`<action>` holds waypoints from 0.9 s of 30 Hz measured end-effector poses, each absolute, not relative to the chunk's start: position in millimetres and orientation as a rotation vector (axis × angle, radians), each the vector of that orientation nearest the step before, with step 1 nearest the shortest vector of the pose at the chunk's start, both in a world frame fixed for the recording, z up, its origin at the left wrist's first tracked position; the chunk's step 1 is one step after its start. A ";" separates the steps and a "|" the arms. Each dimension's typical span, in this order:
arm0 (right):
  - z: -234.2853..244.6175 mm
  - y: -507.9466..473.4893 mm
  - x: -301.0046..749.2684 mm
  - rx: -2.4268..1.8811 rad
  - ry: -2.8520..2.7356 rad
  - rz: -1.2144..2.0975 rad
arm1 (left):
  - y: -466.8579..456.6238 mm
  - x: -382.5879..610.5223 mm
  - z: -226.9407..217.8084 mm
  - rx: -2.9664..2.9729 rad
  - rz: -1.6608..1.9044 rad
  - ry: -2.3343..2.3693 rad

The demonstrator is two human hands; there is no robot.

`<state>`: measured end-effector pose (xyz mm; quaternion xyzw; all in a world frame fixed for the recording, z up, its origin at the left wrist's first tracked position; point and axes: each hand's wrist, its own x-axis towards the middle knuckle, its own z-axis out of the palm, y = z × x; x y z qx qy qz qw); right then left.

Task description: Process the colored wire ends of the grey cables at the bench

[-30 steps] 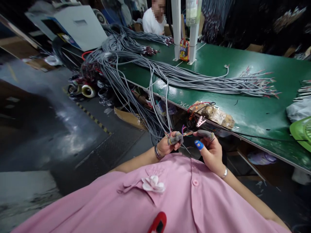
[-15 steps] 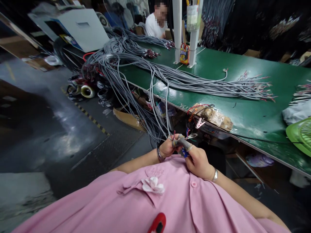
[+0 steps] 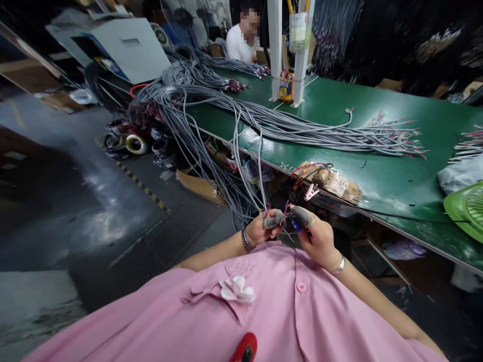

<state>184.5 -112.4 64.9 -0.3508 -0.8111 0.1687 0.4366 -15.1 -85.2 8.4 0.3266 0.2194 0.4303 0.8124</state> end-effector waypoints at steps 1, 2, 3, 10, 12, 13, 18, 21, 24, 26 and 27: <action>62.7 -111.0 183.6 -0.883 -2.013 0.424 | -85.5 -15.2 8.3 0.695 0.907 0.465; 60.8 -109.8 182.9 -0.893 -2.007 0.433 | -85.7 -15.2 8.4 0.697 0.895 0.464; 59.4 -108.9 182.4 -0.900 -2.000 0.449 | -85.8 -15.3 8.7 0.703 0.884 0.465; 63.0 -100.9 183.5 -0.932 -1.946 0.789 | -84.3 -18.0 12.7 0.759 0.817 0.521; 66.1 -99.3 184.7 -0.925 -1.834 1.094 | -81.3 -22.8 14.6 0.791 0.765 0.544; 66.9 -99.0 185.1 -0.918 -1.742 1.295 | -79.2 -25.7 16.4 0.827 0.732 0.557; 57.7 -94.2 187.1 -0.974 -1.223 2.105 | -63.8 -36.3 41.0 1.261 0.496 0.548; 43.6 -84.2 195.2 -1.126 -0.981 2.063 | -55.3 -36.1 59.7 1.505 0.414 0.489; 29.7 -73.9 210.3 -1.157 -0.761 1.874 | -49.0 -35.8 70.1 1.636 0.428 0.489; 22.4 -69.6 219.7 -1.137 -0.699 1.825 | -44.9 -36.7 72.1 1.676 0.514 0.529; 19.6 -67.9 222.9 -1.133 -0.687 1.819 | -42.7 -37.1 72.1 1.685 0.570 0.555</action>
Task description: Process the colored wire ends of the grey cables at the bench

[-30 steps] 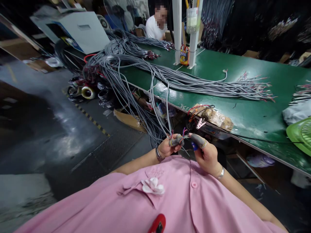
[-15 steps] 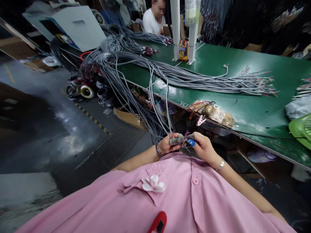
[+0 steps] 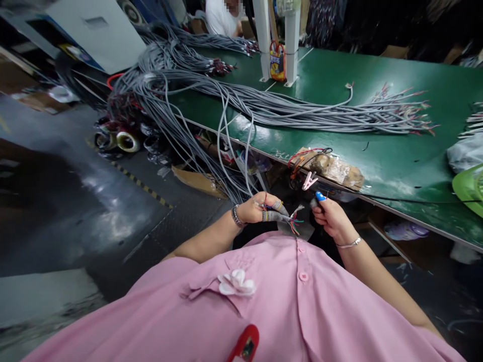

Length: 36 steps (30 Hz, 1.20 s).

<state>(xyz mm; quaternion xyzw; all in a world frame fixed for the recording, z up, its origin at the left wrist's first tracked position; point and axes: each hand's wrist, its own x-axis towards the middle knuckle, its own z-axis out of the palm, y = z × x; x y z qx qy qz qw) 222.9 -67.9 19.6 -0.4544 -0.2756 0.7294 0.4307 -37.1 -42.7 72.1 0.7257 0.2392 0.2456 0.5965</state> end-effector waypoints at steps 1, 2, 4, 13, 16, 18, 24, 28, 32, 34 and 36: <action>17.3 -66.1 225.0 -1.132 -0.682 1.821 | -40.4 -37.2 71.5 1.686 0.632 0.581; 15.8 -63.7 225.8 -1.129 -0.678 1.822 | -38.0 -36.7 70.2 1.676 0.695 0.607; 15.5 -56.8 224.3 -1.106 -0.671 1.814 | -33.1 -33.9 65.3 1.605 0.823 0.661; 26.4 -26.5 203.8 -0.999 -0.758 1.641 | -10.3 -2.8 24.8 1.032 1.000 0.699; 17.2 -26.7 199.5 -1.061 -0.762 1.420 | -5.5 4.7 16.2 0.999 0.962 0.680; 11.5 -26.2 197.2 -1.035 -0.738 1.410 | -3.3 8.4 10.5 1.012 0.929 0.685; 12.8 -19.4 192.4 -0.832 -0.540 1.688 | 0.0 15.5 -6.9 1.061 0.864 0.723; 17.7 -17.4 190.0 -0.841 -0.466 1.680 | 0.4 18.2 -13.0 1.111 0.819 0.759; 14.7 -17.9 188.6 -0.822 -0.446 1.687 | -0.1 20.5 -16.2 1.156 0.789 0.778; 11.6 -18.7 188.4 -0.797 -0.436 1.704 | -0.6 21.0 -17.2 1.157 0.796 0.784; 9.1 -20.2 189.2 -0.772 -0.420 1.725 | -1.2 20.9 -17.1 1.142 0.806 0.786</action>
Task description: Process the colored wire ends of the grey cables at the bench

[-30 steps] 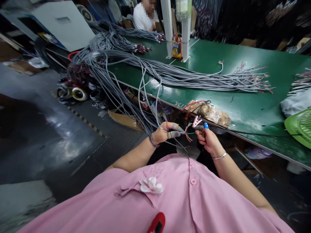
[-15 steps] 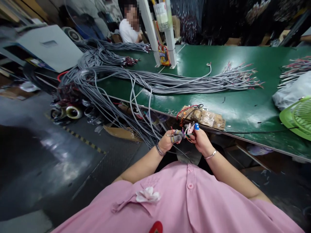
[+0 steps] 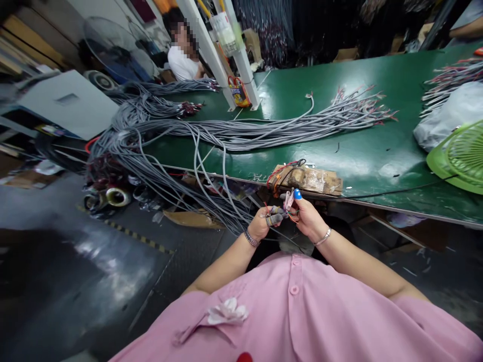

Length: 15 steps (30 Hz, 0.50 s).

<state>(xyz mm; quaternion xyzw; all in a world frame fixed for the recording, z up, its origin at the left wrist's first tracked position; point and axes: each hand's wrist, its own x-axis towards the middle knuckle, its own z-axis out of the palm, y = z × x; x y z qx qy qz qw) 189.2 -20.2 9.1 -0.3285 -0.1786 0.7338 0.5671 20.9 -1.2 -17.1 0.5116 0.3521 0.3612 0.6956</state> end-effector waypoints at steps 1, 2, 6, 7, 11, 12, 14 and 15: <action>8.2 -21.3 190.1 -0.765 -0.405 1.743 | -1.6 20.6 -16.4 1.129 0.813 0.783; 7.6 -22.7 191.3 -0.767 -0.384 1.761 | -2.2 20.3 -15.5 1.113 0.823 0.780; 5.7 -30.5 199.1 -0.814 -0.282 1.819 | -7.0 17.7 -11.0 1.073 0.845 0.767; 4.7 -32.6 201.2 -0.821 -0.263 1.824 | -9.2 16.5 -10.3 1.072 0.840 0.764; -2.0 -39.2 209.1 -0.821 -0.241 1.831 | -22.4 9.2 -10.5 1.081 0.821 0.752; -4.1 -40.4 210.7 -0.819 -0.243 1.831 | -26.2 7.1 -10.8 1.086 0.819 0.751; -8.1 -42.4 212.9 -0.811 -0.248 1.833 | -33.2 3.2 -11.2 1.101 0.819 0.749; -9.9 -43.4 213.5 -0.809 -0.254 1.838 | -36.1 1.5 -11.3 1.110 0.822 0.750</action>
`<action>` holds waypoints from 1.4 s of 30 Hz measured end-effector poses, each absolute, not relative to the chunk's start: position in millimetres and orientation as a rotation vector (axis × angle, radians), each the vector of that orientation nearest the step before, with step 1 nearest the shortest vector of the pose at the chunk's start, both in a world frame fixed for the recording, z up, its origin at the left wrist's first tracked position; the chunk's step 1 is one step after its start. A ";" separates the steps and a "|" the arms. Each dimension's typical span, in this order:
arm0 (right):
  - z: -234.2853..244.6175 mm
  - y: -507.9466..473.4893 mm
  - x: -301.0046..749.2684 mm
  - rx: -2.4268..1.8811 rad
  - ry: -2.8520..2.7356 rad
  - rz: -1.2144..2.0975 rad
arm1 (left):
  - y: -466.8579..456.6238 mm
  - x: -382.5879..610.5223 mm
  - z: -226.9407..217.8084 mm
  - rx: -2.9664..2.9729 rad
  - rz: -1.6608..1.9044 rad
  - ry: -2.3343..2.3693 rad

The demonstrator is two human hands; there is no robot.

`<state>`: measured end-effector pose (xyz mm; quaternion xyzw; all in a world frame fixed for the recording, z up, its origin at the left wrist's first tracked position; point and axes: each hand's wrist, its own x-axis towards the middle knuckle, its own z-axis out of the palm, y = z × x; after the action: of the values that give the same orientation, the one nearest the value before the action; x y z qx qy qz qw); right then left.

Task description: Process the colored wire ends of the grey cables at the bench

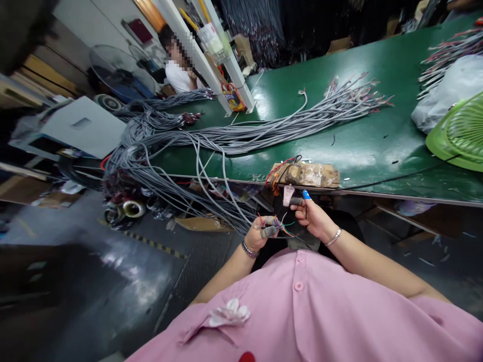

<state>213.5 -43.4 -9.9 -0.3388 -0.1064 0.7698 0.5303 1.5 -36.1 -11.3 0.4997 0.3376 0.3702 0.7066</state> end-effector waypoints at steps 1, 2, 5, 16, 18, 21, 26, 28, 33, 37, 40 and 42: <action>-11.5 -44.6 213.9 -0.810 -0.263 1.845 | -38.5 0.1 -11.2 1.119 0.828 0.752; -12.7 -46.0 214.1 -0.816 -0.275 1.852 | -40.4 -1.0 -11.0 1.128 0.833 0.756; -12.9 -52.6 214.1 -0.851 -0.346 1.879 | -43.9 -3.4 -9.8 1.156 0.836 0.781; 26.4 -84.2 202.0 -1.069 -0.927 1.868 | -52.6 -8.6 -1.8 1.331 0.651 0.804; 24.3 -82.7 196.4 -1.094 -0.964 1.757 | -52.7 -9.2 -0.3 1.339 0.640 0.837; 14.7 -73.7 193.4 -1.183 -0.907 1.588 | -52.9 -11.5 2.9 1.327 0.671 0.866; 6.7 -50.2 209.2 -1.192 -0.614 1.503 | -51.8 -15.8 9.6 1.252 0.839 0.826; 9.4 -42.1 214.1 -1.059 -0.596 1.594 | -48.4 -14.5 11.0 1.205 0.917 0.843; 17.1 -27.8 208.6 -0.933 -0.650 1.741 | -34.1 -2.0 10.8 1.119 1.046 0.868; 12.6 -23.3 201.6 -0.938 -0.700 1.633 | -24.8 9.1 9.0 1.108 1.060 0.856; 6.5 -23.0 198.8 -0.984 -0.708 1.417 | -20.4 14.2 6.8 1.104 1.054 0.848; 5.4 -22.6 197.2 -0.989 -0.692 1.367 | -18.4 16.3 5.0 1.110 1.050 0.840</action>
<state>197.2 -22.6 5.4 -0.4286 -0.2999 0.5928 0.6124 16.3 -18.4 5.0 0.4873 0.3690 0.4608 0.6435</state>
